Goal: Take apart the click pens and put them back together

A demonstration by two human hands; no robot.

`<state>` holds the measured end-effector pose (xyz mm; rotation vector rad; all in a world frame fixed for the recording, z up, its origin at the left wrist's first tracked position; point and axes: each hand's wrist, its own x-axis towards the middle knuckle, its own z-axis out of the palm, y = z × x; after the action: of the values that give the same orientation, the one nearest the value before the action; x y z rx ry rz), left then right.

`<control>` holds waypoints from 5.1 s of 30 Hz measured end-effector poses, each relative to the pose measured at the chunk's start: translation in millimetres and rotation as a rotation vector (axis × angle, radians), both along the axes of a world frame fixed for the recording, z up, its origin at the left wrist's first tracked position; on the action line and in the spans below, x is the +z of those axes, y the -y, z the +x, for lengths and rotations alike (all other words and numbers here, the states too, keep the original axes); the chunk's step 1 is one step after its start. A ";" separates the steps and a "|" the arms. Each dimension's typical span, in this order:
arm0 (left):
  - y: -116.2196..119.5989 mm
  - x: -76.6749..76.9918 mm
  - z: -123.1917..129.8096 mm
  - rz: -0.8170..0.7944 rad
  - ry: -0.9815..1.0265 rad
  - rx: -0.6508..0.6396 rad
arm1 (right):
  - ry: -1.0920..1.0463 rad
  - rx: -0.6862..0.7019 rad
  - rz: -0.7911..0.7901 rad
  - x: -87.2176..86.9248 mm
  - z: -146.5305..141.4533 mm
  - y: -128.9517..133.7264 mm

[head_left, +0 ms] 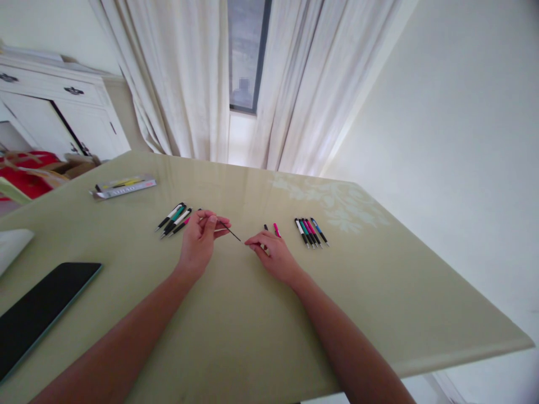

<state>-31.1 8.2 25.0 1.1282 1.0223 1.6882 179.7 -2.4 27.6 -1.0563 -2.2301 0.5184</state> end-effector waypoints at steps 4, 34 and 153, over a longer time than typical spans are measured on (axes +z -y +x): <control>0.2 -1.7 0.8 0.001 -0.003 -0.005 | -0.015 -0.022 -0.036 2.3 -1.7 0.9; -1.7 -5.3 2.7 0.019 0.064 -0.010 | -0.176 -0.052 -0.033 -0.5 -1.6 -0.7; -3.7 -12.9 -0.6 -0.149 0.087 -0.065 | -0.305 -0.221 -0.259 -18.6 -24.0 8.1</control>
<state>-31.6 11.9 12.1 0.9729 1.0277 1.5694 155.7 -10.5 9.0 -1.2432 -1.7889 0.8256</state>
